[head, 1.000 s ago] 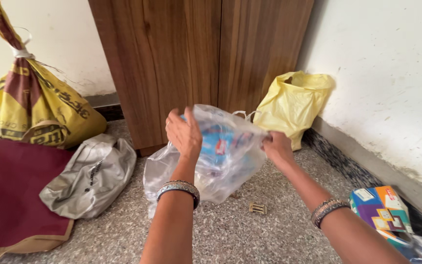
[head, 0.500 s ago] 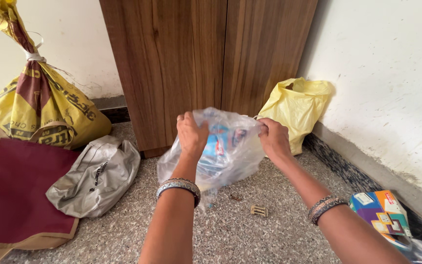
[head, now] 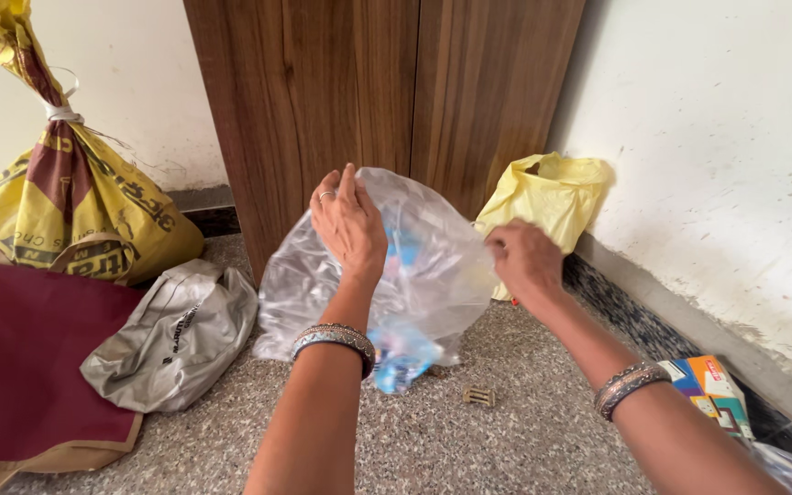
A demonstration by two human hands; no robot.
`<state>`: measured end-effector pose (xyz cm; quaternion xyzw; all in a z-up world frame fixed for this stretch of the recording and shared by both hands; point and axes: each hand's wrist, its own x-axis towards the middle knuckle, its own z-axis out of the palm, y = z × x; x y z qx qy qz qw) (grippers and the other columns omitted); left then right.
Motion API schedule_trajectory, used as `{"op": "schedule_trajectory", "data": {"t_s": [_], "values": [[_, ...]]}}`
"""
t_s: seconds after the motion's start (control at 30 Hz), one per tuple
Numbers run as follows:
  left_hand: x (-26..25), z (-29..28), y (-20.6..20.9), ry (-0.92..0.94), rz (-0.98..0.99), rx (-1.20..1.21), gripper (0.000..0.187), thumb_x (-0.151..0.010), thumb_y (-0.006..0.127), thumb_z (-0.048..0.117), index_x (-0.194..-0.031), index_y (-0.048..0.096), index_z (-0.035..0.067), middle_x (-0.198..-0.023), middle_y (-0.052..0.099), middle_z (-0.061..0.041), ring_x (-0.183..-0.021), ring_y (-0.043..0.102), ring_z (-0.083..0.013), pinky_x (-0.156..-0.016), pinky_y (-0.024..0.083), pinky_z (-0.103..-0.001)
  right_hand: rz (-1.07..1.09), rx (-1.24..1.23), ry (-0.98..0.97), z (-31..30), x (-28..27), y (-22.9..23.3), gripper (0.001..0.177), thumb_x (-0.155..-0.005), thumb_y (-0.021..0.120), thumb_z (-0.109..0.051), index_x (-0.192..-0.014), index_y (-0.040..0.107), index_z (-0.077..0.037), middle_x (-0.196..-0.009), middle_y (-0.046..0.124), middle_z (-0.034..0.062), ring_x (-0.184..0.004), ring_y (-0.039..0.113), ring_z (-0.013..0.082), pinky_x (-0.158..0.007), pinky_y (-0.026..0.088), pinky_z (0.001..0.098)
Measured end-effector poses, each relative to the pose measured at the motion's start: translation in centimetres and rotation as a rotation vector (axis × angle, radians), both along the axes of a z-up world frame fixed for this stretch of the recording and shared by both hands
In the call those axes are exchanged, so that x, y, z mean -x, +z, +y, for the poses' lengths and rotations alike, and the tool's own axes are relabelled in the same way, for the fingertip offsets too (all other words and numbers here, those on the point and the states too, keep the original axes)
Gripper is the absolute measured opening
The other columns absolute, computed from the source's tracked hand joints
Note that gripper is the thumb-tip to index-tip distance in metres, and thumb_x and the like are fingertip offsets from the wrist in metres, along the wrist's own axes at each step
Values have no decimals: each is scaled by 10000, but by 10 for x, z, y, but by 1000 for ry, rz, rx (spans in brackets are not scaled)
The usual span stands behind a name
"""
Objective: The person sits on the floor and sorts various electrical supplies, including small plastic connectors and larger PVC fittings, from a cardboard box and the floor into clear plastic bags. They handle the items one by one, placing them into bags and tying the bags closed.
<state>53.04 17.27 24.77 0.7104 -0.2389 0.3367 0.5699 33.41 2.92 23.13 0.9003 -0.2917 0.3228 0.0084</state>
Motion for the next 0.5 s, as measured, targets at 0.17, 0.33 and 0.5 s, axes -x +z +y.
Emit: {"op": "schedule_trajectory", "data": {"t_s": [0.17,0.33,0.5], "values": [[5,3,11,17,-20,109,340,-1059,533,255,-1325,690,112,-1364,632,-135,-1299,515,-332,-1065,406,-486,-544,288,7,-4,11,33,56,-1037,677,-86,-1036,621,-90,-1043,632,63,-865,634,166,-729,522,338],[12,7,17,17,8,98,342,-1066,526,257,-1339,678,117,-1365,626,-134,-1270,533,-339,-1033,425,-472,-280,7,60,11,9,32,98,-952,593,-4,-958,588,-101,-1047,610,53,-752,615,188,-582,551,330],[17,10,26,38,-41,159,348,-1064,535,253,-1356,679,131,-1347,644,-114,-1264,551,-330,-1048,435,-458,-665,338,24,6,23,58,102,-1060,649,-25,-1046,550,-41,-1046,565,147,-887,597,267,-767,506,408]]}}
